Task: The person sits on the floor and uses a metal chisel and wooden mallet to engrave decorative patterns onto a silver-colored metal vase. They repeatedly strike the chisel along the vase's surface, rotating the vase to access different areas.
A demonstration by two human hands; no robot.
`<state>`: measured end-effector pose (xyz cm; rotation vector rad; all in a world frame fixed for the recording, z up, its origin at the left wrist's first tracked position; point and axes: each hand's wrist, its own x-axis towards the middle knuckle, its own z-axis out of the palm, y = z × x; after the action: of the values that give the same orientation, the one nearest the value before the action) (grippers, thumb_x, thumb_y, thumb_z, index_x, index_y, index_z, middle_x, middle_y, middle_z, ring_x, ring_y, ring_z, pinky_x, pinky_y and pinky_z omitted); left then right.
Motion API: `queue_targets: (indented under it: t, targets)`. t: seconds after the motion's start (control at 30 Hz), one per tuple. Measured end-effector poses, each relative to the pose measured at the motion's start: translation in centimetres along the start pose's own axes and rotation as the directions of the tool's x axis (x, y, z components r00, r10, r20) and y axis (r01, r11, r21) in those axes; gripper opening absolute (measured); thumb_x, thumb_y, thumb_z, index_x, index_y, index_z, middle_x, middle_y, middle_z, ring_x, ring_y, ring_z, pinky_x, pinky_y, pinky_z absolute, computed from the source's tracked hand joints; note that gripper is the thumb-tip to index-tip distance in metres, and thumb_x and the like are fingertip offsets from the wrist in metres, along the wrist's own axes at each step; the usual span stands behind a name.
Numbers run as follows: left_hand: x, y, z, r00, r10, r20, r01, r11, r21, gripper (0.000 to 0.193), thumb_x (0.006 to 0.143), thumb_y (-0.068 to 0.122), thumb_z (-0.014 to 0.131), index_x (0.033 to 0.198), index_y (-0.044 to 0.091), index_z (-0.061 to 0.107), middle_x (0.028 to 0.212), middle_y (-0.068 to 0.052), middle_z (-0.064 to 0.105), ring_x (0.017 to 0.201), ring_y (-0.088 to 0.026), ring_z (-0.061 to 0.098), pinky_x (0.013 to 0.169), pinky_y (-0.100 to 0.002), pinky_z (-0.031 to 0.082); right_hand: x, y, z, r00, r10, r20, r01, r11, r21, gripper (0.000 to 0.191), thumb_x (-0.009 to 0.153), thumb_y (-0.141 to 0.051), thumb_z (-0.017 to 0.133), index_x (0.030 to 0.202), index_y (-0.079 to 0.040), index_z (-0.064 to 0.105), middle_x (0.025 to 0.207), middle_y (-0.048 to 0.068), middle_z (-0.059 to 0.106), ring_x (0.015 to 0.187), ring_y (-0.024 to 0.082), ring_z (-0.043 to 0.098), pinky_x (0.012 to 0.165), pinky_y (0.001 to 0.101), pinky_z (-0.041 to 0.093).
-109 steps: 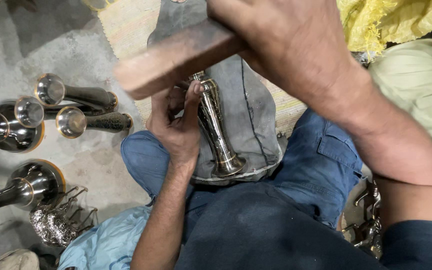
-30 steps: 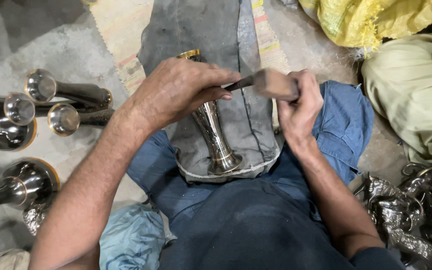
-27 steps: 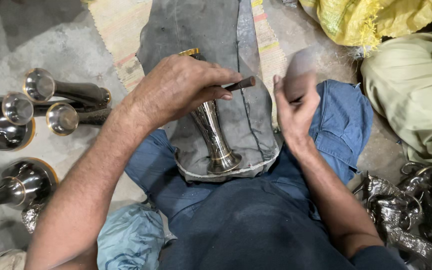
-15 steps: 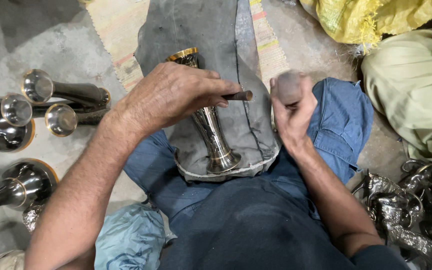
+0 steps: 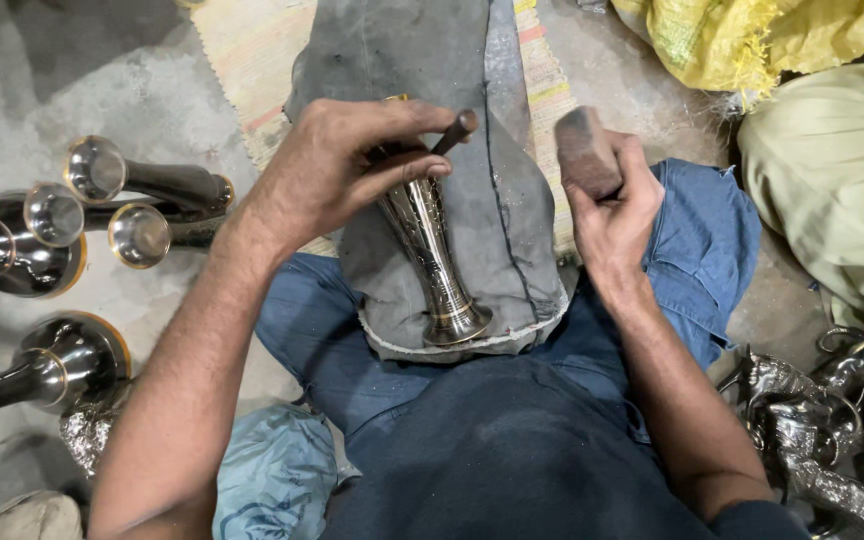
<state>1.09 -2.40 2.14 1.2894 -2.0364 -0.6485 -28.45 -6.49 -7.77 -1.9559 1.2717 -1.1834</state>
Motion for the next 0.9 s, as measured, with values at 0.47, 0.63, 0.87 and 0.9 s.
queue_targets:
  t: [0.47,0.63,0.87,0.9]
  targets:
    - [1.2,1.6,-0.8,0.978,0.155,0.139,-0.172,0.978,0.117,0.031,0.097,0.028,0.073,0.126,0.016,0.073,0.091,-0.004,0.071,0.085,-0.023,0.071,0.076,-0.039,0.058,-0.2,0.3,0.8,0.979,0.146,-0.140,-0.121,0.978,0.171,0.022,0.105,-0.009,0.081,0.103,0.001,0.061,0.088,0.005,0.063,0.079,0.012,0.058,0.072,0.0270,0.048]
    - [0.8,1.7,-0.6,0.983,0.123,0.135,-0.144,0.977,0.159,0.030,0.097,0.028,0.073,0.124,0.016,0.072,0.089,-0.003,0.071,0.081,-0.022,0.071,0.073,-0.039,0.058,0.8,-1.4,-0.4,0.986,-0.164,-0.027,0.161,0.981,-0.105,0.025,0.088,0.003,0.074,0.107,0.003,0.057,0.094,0.014,0.059,0.088,0.024,0.060,0.081,0.0360,0.049]
    - [-0.4,1.5,-0.2,0.996,0.093,0.001,-0.092,0.987,0.131,0.030,0.098,0.024,0.076,0.126,0.014,0.071,0.095,-0.004,0.074,0.083,-0.023,0.073,0.072,-0.037,0.059,2.9,-3.8,-0.8,0.992,0.128,0.020,-0.128,0.992,0.006,0.032,0.089,-0.007,0.080,0.103,0.002,0.052,0.084,0.012,0.060,0.076,0.029,0.057,0.070,0.0407,0.048]
    - [-0.6,1.5,-0.1,0.995,0.096,-0.023,-0.092,0.986,0.137,0.030,0.099,0.025,0.076,0.126,0.014,0.070,0.099,-0.004,0.074,0.085,-0.023,0.073,0.074,-0.037,0.059,3.3,-4.0,-1.1,0.998,-0.027,0.065,0.036,0.989,-0.142,0.030,0.089,-0.004,0.080,0.104,0.000,0.055,0.086,0.012,0.060,0.079,0.030,0.058,0.073,0.0428,0.048]
